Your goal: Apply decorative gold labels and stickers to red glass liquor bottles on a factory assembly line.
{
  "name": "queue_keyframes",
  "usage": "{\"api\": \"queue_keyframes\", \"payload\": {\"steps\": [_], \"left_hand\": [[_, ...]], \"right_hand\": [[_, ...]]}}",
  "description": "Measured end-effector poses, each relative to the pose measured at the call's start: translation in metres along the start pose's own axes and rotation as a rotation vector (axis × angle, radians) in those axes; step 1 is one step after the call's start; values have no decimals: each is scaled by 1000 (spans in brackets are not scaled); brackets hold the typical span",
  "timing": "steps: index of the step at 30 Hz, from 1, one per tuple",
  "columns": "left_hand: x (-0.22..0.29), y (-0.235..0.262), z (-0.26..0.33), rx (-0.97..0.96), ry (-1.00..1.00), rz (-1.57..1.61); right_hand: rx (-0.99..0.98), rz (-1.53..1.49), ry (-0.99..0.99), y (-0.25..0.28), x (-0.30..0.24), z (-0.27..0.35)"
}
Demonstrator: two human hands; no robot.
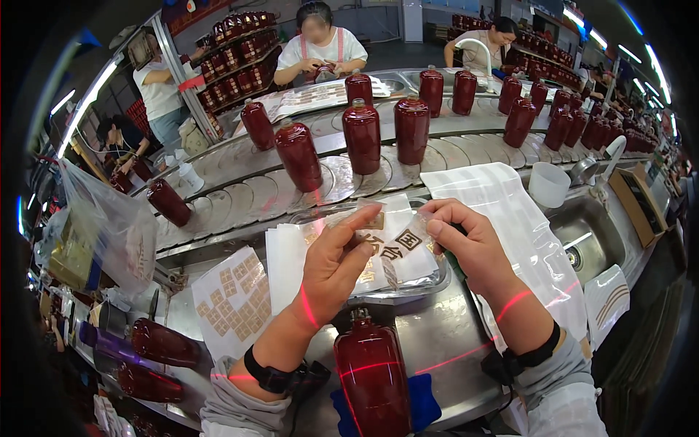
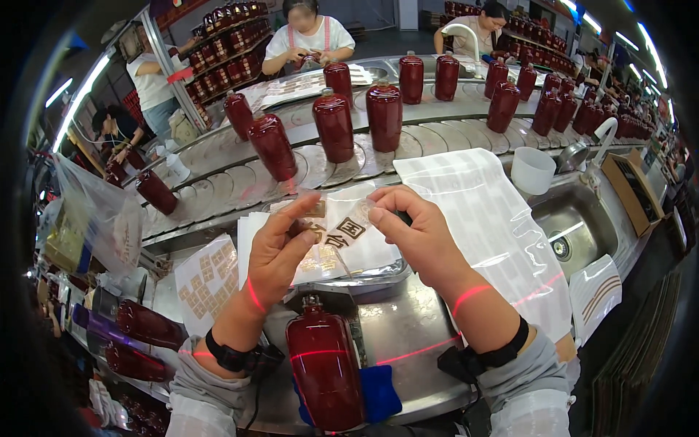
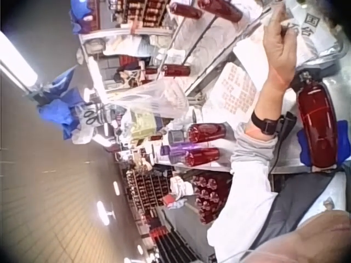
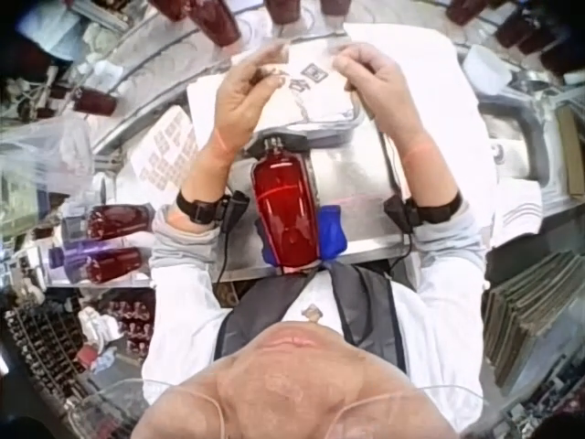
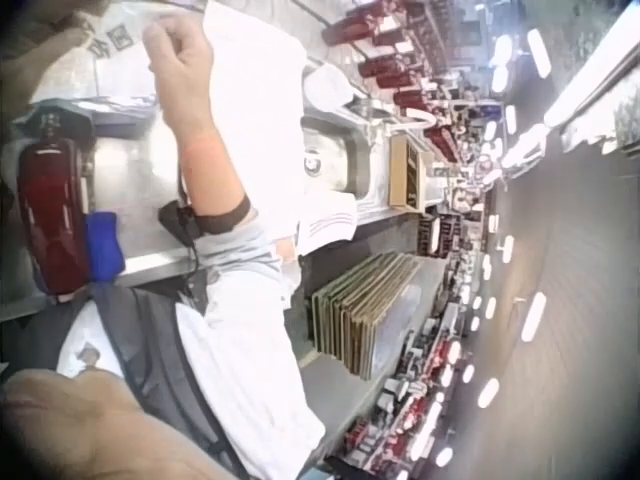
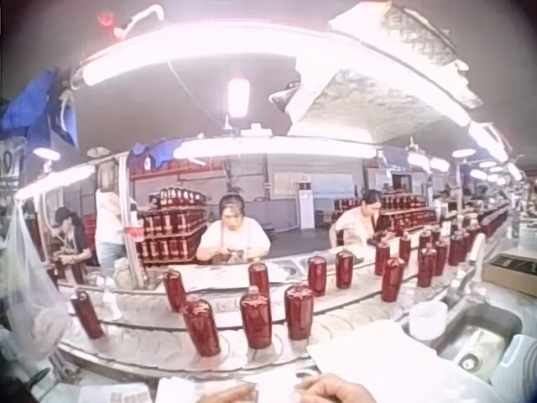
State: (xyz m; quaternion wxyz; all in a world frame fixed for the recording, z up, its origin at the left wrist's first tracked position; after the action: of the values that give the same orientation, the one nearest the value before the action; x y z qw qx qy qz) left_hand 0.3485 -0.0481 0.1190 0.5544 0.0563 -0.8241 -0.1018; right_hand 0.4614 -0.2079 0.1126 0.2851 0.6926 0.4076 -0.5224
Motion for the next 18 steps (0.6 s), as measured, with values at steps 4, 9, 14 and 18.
{"api": "queue_keyframes", "payload": {"steps": [4, 9, 14, 18], "left_hand": [[0, 5, 3, 63, -32, -16], [-3, 15, 1, 79, -22, -42], [-36, 21, -17, -130, 133, -110], [-92, 36, -31, -329, 363, -443]], "right_hand": [[39, -33, -13, -1, 3, 2], [27, -14, 3, 2, -4, 1], [-56, 139, 20, 8, -25, 1], [-58, 190, 23, 3, -27, -4]]}}
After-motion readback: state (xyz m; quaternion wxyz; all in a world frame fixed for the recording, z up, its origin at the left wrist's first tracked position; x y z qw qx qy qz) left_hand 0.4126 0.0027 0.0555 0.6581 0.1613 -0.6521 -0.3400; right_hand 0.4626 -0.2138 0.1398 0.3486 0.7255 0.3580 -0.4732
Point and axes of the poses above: each hand's wrist, its own z-axis away from the middle knuckle, its own y-axis out of the back of the hand, x = y × z, the point moved 6 cm from there along -z, towards the middle knuckle, and after that the axes turned 15 degrees about -x, right-handed, at the moved point
